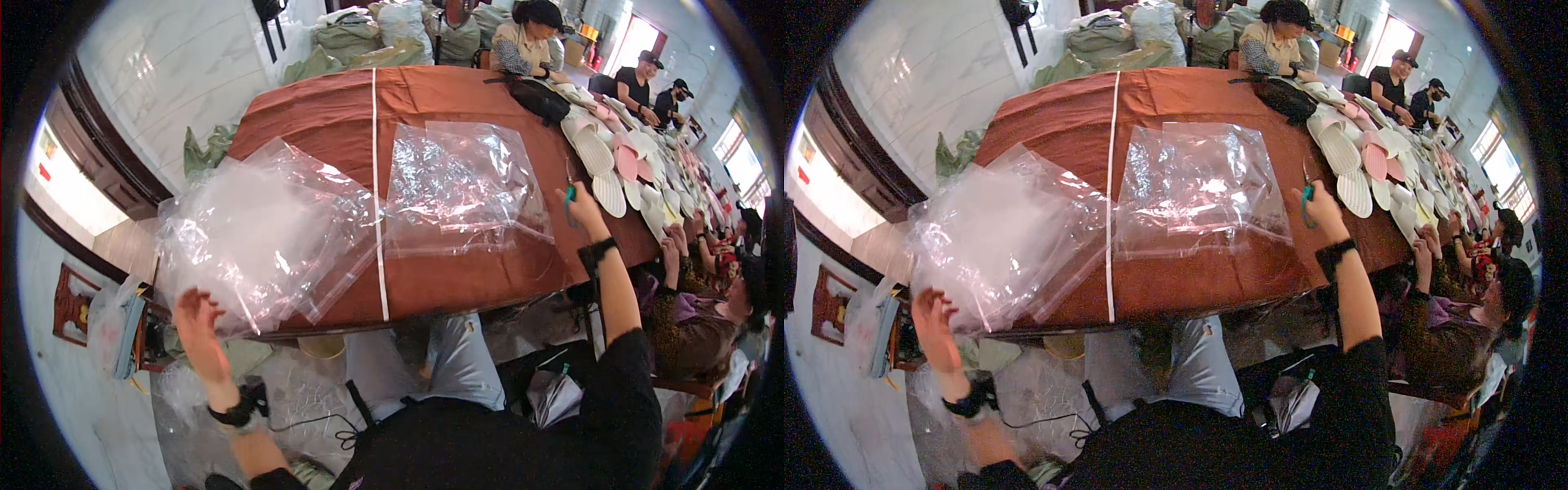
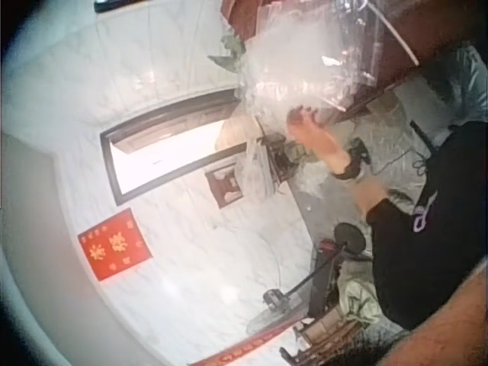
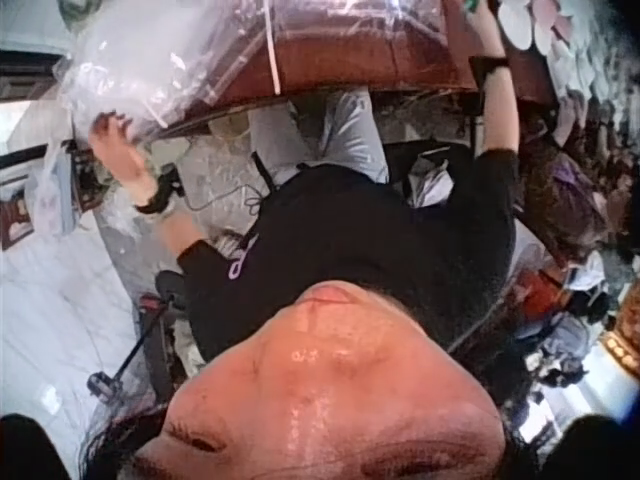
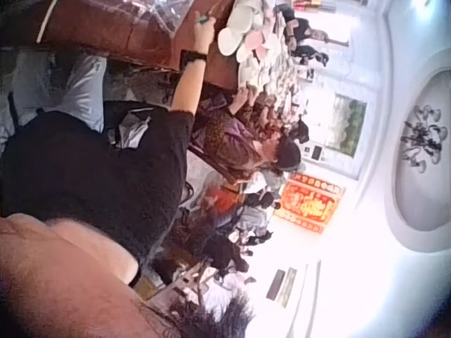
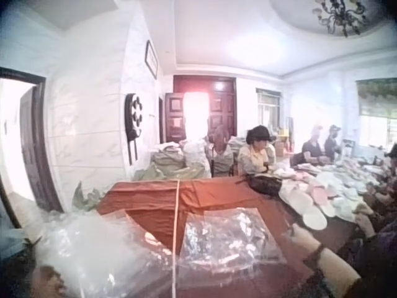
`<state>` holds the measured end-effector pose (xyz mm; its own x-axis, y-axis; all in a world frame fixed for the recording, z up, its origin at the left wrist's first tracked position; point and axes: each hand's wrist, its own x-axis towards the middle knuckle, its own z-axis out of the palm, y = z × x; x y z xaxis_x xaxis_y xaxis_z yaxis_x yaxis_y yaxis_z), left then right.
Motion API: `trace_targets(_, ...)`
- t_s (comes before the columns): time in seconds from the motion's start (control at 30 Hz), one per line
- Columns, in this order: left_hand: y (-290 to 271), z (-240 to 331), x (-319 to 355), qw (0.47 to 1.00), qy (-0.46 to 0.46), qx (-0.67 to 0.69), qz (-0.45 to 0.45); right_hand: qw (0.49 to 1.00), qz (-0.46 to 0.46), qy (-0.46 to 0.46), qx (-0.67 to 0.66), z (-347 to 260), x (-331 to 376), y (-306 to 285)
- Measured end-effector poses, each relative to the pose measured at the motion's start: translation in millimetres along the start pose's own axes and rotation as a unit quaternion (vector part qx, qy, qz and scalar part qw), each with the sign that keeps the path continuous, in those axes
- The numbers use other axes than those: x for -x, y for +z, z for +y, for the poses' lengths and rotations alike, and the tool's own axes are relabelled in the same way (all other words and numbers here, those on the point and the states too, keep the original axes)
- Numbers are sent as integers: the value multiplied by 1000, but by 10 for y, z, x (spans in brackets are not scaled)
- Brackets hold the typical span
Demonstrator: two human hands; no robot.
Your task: Trimming excess material from foam slippers with scissors and then bagging them in plastic sleeves for shipment.
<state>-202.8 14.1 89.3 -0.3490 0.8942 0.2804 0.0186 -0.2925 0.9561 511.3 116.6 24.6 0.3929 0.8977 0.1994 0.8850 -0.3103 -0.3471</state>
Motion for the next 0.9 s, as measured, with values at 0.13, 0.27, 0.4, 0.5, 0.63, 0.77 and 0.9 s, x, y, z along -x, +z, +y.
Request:
trace_targets(0.13,1060,106,-920,948,-51,-112,-295,990,-38,90,-100,-40,-425,390)
trace_targets(0.27,2383,-458,-1665,852,-229,-202,-424,997,-50,35,-55,-241,-625,536)
trace_targets(0.4,3292,-1408,-1972,813,-349,-166,-435,994,-82,9,-71,-500,-540,605)
trace_targets(0.5,3667,-1793,-1883,841,-406,-93,-346,986,-109,-15,-129,-835,-332,585)
trace_targets(0.63,3991,-1674,-1476,843,-407,-9,-353,962,-123,-11,-242,-1030,45,729)
trace_targets(0.77,3859,-1613,-1254,919,-199,-73,-334,858,-171,132,-466,-1255,255,786)
trace_targets(0.9,3272,-773,-1491,888,-364,33,-279,761,-257,232,-548,-1453,272,728)
